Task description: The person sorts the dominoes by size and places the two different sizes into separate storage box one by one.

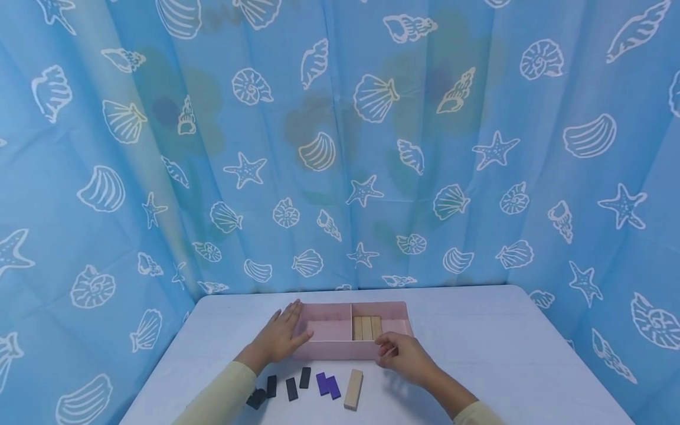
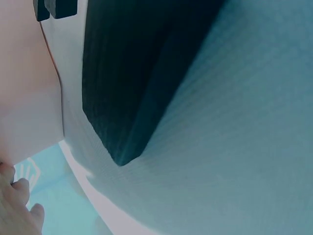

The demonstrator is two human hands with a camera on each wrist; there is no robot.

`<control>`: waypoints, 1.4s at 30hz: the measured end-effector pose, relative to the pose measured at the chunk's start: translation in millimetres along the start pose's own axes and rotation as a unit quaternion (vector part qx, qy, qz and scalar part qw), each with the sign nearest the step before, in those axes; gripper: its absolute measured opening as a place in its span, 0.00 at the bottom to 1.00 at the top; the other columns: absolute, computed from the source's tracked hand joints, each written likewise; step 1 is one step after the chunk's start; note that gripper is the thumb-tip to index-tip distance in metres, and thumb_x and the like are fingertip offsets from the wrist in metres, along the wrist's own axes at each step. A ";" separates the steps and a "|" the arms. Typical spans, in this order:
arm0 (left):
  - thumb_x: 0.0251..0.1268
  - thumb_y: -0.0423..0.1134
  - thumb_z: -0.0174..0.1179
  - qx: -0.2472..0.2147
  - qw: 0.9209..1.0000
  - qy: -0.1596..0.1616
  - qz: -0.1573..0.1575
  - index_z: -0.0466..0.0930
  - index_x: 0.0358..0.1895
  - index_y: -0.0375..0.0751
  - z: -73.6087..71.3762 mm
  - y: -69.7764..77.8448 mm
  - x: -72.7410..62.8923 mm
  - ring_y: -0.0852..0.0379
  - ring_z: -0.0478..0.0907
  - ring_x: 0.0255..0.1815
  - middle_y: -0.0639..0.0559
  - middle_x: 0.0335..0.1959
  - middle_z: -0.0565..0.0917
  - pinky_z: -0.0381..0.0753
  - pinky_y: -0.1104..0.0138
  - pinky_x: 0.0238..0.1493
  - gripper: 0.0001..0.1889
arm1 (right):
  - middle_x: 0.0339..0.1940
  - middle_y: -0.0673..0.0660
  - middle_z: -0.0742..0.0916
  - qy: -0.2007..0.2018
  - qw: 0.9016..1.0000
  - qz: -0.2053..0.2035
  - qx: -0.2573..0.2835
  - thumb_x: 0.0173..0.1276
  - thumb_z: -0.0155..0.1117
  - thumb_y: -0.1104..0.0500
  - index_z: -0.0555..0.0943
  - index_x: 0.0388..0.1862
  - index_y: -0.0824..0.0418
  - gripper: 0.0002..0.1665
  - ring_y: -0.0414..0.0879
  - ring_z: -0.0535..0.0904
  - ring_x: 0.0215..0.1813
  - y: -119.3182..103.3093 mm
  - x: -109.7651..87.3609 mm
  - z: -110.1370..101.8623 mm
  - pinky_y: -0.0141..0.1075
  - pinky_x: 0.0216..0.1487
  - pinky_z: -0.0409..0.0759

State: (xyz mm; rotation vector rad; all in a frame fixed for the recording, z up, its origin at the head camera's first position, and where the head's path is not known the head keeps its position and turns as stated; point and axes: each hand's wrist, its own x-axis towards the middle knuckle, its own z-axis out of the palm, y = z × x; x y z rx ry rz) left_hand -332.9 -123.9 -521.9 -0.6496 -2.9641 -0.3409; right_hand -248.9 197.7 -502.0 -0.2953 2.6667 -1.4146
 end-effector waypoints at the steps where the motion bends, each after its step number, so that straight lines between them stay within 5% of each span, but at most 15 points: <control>1: 0.69 0.67 0.41 0.000 1.000 0.000 0.000 0.49 0.77 0.38 0.0 -0.1 -0.1 0.47 0.47 0.77 0.46 0.78 0.52 0.46 0.48 0.73 0.44 | 0.34 0.51 0.82 -0.006 1.000 -0.002 -0.001 0.60 0.69 0.68 0.80 0.53 0.65 0.20 0.45 0.77 0.37 1.8 -0.2 1.7 0.37 0.38 0.80; 15: 0.69 0.67 0.41 -0.005 1.000 0.002 0.002 0.49 0.77 0.38 2.4 -1.5 1.2 0.47 0.47 0.77 0.45 0.78 0.52 0.45 0.48 0.73 0.45 | 0.32 0.52 0.82 -0.075 0.996 0.032 0.035 0.60 0.71 0.64 0.80 0.51 0.67 0.20 0.46 0.79 0.32 18.0 -0.2 28.7 0.40 0.32 0.82; 42: 0.69 0.69 0.40 0.002 1.000 0.000 -0.005 0.49 0.77 0.38 0.5 0.2 -0.3 0.46 0.47 0.77 0.46 0.78 0.52 0.46 0.48 0.73 0.45 | 0.31 0.49 0.79 -0.050 0.994 0.078 -0.065 0.46 0.81 0.47 0.79 0.54 0.64 0.39 0.44 0.75 0.33 7.5 1.3 60.8 0.38 0.35 0.76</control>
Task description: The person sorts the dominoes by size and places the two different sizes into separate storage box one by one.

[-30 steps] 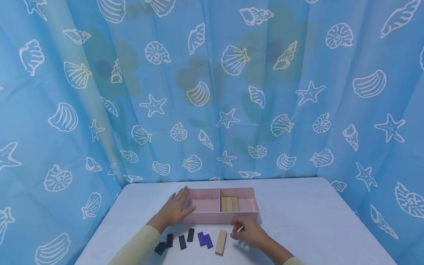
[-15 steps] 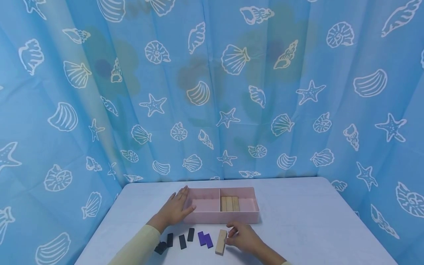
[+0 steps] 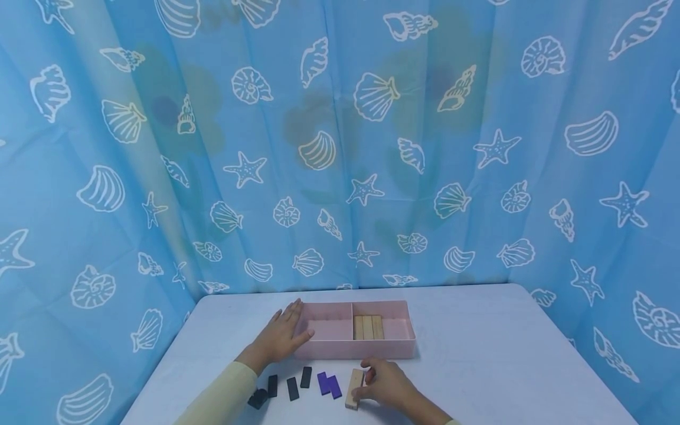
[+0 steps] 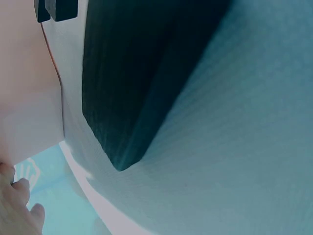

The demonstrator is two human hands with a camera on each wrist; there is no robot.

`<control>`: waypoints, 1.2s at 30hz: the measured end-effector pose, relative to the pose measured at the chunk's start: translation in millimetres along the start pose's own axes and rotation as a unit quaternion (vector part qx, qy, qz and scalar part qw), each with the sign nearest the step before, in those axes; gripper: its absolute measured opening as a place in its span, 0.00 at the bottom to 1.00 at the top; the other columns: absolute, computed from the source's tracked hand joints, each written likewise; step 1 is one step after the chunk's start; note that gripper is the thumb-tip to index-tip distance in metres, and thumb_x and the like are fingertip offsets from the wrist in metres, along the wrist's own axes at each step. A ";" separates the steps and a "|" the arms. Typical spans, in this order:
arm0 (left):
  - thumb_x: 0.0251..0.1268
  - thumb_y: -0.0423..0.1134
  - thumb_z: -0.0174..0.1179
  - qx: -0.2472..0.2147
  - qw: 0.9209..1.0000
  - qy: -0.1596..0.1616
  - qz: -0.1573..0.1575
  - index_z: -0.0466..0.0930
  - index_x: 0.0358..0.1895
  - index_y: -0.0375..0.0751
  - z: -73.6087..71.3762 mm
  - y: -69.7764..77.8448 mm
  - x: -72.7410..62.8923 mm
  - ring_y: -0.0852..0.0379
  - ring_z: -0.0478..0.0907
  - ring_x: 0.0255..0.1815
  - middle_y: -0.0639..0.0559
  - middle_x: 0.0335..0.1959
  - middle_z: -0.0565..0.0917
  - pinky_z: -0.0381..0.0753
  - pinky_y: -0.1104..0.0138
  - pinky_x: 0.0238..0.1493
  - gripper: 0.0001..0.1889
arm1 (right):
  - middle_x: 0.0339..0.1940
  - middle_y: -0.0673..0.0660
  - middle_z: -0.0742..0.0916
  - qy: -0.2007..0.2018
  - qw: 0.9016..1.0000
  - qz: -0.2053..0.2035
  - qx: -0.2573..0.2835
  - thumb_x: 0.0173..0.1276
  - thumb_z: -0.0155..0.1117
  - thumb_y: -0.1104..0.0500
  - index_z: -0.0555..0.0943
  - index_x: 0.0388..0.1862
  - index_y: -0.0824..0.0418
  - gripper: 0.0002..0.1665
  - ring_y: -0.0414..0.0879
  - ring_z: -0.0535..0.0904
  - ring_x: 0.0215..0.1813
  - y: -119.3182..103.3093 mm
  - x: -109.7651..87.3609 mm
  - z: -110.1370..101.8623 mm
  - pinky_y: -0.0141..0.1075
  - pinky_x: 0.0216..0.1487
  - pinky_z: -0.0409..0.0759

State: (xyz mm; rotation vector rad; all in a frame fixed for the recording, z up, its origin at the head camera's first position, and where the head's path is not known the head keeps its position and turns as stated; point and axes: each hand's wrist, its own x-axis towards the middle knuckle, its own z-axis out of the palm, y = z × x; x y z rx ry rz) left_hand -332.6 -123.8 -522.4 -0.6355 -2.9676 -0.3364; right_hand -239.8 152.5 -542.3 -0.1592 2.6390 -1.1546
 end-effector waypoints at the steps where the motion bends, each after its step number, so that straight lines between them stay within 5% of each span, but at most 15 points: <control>1: 0.68 0.70 0.39 0.002 1.000 0.000 0.000 0.48 0.77 0.38 -0.2 0.2 -0.3 0.46 0.47 0.77 0.46 0.78 0.52 0.46 0.48 0.73 0.46 | 0.31 0.49 0.79 0.000 1.000 0.004 -0.003 0.46 0.81 0.46 0.79 0.54 0.63 0.39 0.43 0.75 0.33 -0.6 0.3 0.2 0.38 0.35 0.76; 6: 0.65 0.75 0.31 0.010 1.000 0.001 0.004 0.48 0.77 0.39 0.8 -0.5 -0.6 0.47 0.47 0.77 0.46 0.78 0.51 0.47 0.49 0.73 0.50 | 0.31 0.49 0.79 0.000 1.000 0.017 -0.016 0.45 0.81 0.45 0.79 0.55 0.63 0.41 0.43 0.74 0.34 -5.0 -1.2 0.9 0.39 0.36 0.75; 15: 0.69 0.68 0.41 0.005 1.000 0.004 0.002 0.49 0.77 0.39 3.0 -2.0 -0.2 0.47 0.46 0.77 0.47 0.78 0.52 0.47 0.48 0.73 0.45 | 0.30 0.49 0.78 0.005 0.999 0.007 -0.045 0.41 0.81 0.42 0.76 0.60 0.68 0.51 0.43 0.72 0.34 -5.0 -1.3 5.1 0.40 0.38 0.73; 28: 0.69 0.69 0.40 0.008 1.000 0.007 0.000 0.49 0.77 0.37 5.2 -2.2 2.9 0.47 0.47 0.77 0.45 0.78 0.52 0.48 0.48 0.73 0.45 | 0.30 0.49 0.78 0.006 0.997 0.013 -0.074 0.44 0.83 0.51 0.81 0.50 0.63 0.35 0.44 0.72 0.34 -11.4 -1.4 5.1 0.42 0.39 0.74; 36: 0.65 0.75 0.31 0.015 1.000 -0.001 -0.003 0.48 0.77 0.38 2.0 -0.3 1.1 0.46 0.48 0.77 0.46 0.78 0.52 0.48 0.48 0.73 0.50 | 0.32 0.50 0.80 0.000 0.997 0.020 -0.080 0.42 0.83 0.50 0.79 0.55 0.65 0.41 0.45 0.75 0.36 -10.8 0.4 5.7 0.46 0.45 0.78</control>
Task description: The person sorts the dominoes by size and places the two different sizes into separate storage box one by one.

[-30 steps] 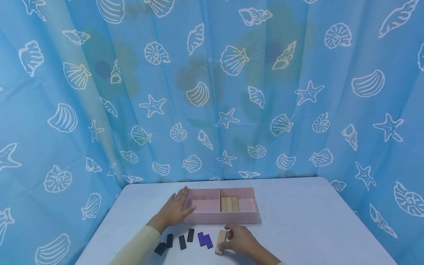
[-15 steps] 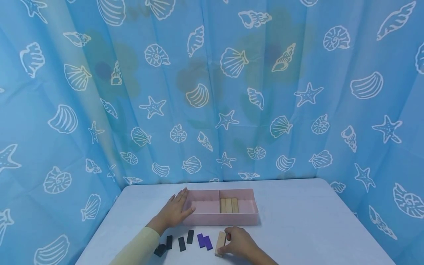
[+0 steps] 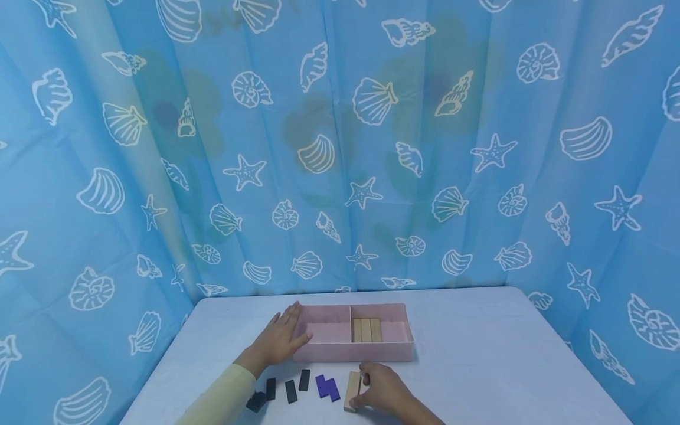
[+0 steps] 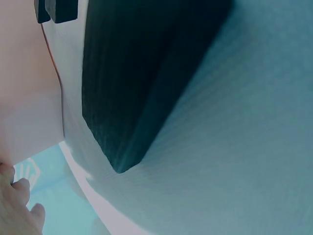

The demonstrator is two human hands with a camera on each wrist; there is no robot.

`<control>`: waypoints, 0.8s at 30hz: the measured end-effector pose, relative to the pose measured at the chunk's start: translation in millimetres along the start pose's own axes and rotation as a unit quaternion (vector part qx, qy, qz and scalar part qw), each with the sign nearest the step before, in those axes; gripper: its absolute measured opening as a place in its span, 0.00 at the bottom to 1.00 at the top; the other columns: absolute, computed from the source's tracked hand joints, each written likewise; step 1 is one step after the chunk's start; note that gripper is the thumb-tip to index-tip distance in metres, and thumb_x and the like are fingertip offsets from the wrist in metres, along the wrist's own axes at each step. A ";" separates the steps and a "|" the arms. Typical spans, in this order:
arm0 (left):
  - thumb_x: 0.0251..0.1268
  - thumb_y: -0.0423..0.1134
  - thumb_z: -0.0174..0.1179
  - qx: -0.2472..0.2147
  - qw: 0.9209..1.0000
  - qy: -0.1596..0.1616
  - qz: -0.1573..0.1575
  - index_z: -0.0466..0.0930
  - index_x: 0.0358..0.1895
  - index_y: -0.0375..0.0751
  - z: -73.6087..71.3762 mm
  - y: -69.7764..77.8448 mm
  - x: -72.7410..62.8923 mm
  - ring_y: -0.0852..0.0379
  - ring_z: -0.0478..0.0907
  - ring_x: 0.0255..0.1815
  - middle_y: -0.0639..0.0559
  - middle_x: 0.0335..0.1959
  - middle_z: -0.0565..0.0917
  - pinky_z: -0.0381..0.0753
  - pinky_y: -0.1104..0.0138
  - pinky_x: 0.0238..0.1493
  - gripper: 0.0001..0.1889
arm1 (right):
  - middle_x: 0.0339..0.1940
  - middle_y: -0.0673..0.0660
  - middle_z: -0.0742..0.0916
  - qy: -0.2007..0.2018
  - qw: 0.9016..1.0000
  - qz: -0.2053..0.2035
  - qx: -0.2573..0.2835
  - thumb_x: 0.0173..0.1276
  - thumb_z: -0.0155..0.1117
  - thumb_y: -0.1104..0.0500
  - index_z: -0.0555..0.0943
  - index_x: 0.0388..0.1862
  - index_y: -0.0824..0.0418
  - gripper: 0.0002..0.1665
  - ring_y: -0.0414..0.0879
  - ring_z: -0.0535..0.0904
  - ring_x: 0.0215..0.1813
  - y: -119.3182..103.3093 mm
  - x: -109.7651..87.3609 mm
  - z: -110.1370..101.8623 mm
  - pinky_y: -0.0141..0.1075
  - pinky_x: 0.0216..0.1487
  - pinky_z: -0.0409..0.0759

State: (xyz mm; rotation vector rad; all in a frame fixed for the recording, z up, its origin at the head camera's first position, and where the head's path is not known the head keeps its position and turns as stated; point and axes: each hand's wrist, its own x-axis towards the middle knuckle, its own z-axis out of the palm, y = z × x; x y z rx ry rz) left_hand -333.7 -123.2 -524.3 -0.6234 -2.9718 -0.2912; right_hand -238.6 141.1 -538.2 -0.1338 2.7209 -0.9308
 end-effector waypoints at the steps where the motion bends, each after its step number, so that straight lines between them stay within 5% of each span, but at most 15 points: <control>1: 0.64 0.76 0.29 0.001 1.000 0.000 -0.001 0.48 0.77 0.38 -0.7 0.1 0.2 0.46 0.48 0.77 0.46 0.78 0.52 0.48 0.48 0.73 0.51 | 0.33 0.50 0.80 -0.001 1.000 -0.002 -0.006 0.42 0.83 0.49 0.80 0.54 0.66 0.40 0.46 0.76 0.38 -0.4 0.6 -0.3 0.48 0.47 0.77; 5: 0.64 0.76 0.30 -0.012 1.000 -0.001 -0.003 0.48 0.77 0.38 -2.1 0.1 0.3 0.46 0.47 0.77 0.46 0.78 0.52 0.48 0.48 0.73 0.51 | 0.36 0.52 0.81 0.000 1.000 0.000 -0.020 0.42 0.83 0.48 0.81 0.49 0.65 0.37 0.49 0.78 0.43 -1.3 2.0 -0.1 0.53 0.54 0.75; 12: 0.64 0.76 0.31 -0.019 1.000 0.003 0.003 0.49 0.77 0.38 1.7 -0.3 1.6 0.46 0.48 0.77 0.45 0.77 0.53 0.48 0.47 0.73 0.51 | 0.34 0.52 0.79 0.005 0.999 0.041 0.020 0.40 0.84 0.52 0.78 0.48 0.61 0.36 0.47 0.74 0.37 -3.4 -1.3 4.1 0.50 0.48 0.77; 19: 0.67 0.72 0.37 -0.024 1.000 0.013 0.002 0.51 0.76 0.36 4.2 -2.1 2.0 0.45 0.50 0.76 0.44 0.77 0.54 0.50 0.46 0.72 0.47 | 0.34 0.51 0.81 -0.018 0.996 -0.019 0.089 0.44 0.82 0.57 0.72 0.55 0.61 0.40 0.46 0.76 0.34 -0.2 -7.1 0.3 0.46 0.40 0.79; 24: 0.64 0.76 0.32 -0.025 1.000 0.011 0.000 0.50 0.77 0.37 4.2 -2.3 1.2 0.46 0.49 0.77 0.45 0.77 0.54 0.49 0.46 0.72 0.51 | 0.32 0.50 0.81 -0.018 0.993 -0.037 0.108 0.47 0.81 0.61 0.71 0.56 0.62 0.38 0.45 0.77 0.33 0.6 -8.2 0.4 0.44 0.38 0.78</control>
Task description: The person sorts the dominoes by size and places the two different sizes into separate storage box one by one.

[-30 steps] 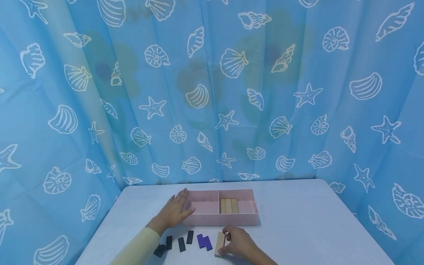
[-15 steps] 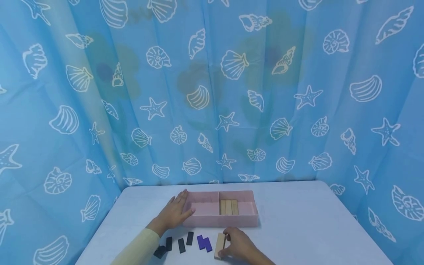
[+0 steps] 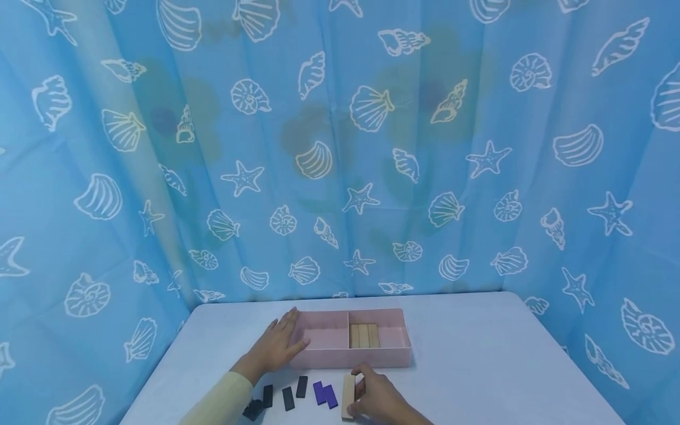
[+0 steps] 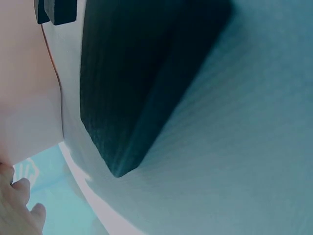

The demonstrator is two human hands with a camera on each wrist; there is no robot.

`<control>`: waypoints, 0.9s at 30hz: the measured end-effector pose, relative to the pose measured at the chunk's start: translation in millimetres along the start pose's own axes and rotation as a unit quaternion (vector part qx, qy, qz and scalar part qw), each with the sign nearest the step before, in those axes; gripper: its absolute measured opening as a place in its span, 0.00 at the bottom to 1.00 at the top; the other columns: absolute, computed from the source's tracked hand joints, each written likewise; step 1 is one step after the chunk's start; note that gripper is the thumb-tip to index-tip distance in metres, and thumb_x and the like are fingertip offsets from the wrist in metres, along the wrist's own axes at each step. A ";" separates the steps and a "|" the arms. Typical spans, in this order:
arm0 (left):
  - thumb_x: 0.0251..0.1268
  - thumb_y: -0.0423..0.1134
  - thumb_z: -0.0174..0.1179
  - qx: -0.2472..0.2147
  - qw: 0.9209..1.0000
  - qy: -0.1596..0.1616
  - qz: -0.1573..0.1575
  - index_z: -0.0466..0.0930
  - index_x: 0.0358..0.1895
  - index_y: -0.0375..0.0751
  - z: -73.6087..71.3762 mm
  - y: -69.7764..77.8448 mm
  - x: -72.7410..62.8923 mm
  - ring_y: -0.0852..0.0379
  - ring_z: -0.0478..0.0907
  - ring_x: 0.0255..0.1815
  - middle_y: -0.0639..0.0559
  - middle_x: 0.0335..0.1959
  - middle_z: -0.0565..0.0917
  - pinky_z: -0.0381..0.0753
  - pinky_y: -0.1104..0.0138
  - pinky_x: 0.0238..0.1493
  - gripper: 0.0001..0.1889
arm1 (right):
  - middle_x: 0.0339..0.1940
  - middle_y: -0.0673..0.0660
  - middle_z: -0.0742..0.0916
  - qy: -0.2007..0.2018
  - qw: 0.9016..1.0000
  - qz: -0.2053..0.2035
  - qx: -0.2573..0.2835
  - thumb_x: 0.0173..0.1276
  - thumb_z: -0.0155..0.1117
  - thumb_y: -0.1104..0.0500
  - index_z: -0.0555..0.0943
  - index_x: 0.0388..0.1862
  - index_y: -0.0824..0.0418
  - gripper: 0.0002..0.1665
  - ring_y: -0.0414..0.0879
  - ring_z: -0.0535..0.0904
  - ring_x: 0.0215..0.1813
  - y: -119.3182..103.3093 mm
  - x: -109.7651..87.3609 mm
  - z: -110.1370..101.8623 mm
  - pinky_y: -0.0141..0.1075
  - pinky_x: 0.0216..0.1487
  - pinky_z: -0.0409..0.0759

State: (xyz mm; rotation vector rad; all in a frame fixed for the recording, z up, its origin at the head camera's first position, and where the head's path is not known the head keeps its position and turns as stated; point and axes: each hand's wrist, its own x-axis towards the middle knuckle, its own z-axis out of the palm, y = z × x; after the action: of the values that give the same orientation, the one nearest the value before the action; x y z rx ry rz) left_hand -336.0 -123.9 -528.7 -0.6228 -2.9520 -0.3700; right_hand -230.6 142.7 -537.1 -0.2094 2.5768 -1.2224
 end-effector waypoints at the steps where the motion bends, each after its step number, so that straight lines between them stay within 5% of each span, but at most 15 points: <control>1: 0.63 0.77 0.30 0.001 1.000 0.000 0.000 0.50 0.77 0.37 -0.2 0.5 0.0 0.46 0.49 0.77 0.45 0.77 0.53 0.48 0.47 0.72 0.52 | 0.32 0.50 0.81 0.001 1.000 -0.003 0.002 0.47 0.80 0.61 0.71 0.56 0.62 0.38 0.45 0.76 0.33 0.4 -0.4 -0.1 0.44 0.37 0.78; 12: 0.66 0.74 0.34 0.002 1.000 -0.001 0.002 0.49 0.77 0.37 0.9 0.3 0.2 0.45 0.50 0.76 0.45 0.77 0.53 0.49 0.46 0.72 0.49 | 0.38 0.53 0.78 -0.006 0.995 -0.012 0.096 0.53 0.73 0.70 0.65 0.63 0.63 0.40 0.46 0.77 0.34 4.5 0.6 -0.8 0.40 0.34 0.79; 27: 0.69 0.69 0.39 0.003 1.000 -0.008 -0.001 0.48 0.77 0.37 1.4 0.1 0.0 0.45 0.48 0.77 0.45 0.78 0.51 0.48 0.47 0.72 0.45 | 0.40 0.53 0.79 0.000 0.994 -0.057 0.091 0.57 0.72 0.68 0.70 0.66 0.60 0.37 0.47 0.79 0.37 7.8 2.5 -8.3 0.40 0.37 0.82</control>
State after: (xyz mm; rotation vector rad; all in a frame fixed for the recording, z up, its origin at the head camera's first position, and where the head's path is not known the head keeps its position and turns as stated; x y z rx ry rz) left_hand -336.0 -123.5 -529.9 -0.6243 -2.9674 -0.3578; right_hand -235.6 153.1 -538.6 -0.3228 2.4632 -1.4889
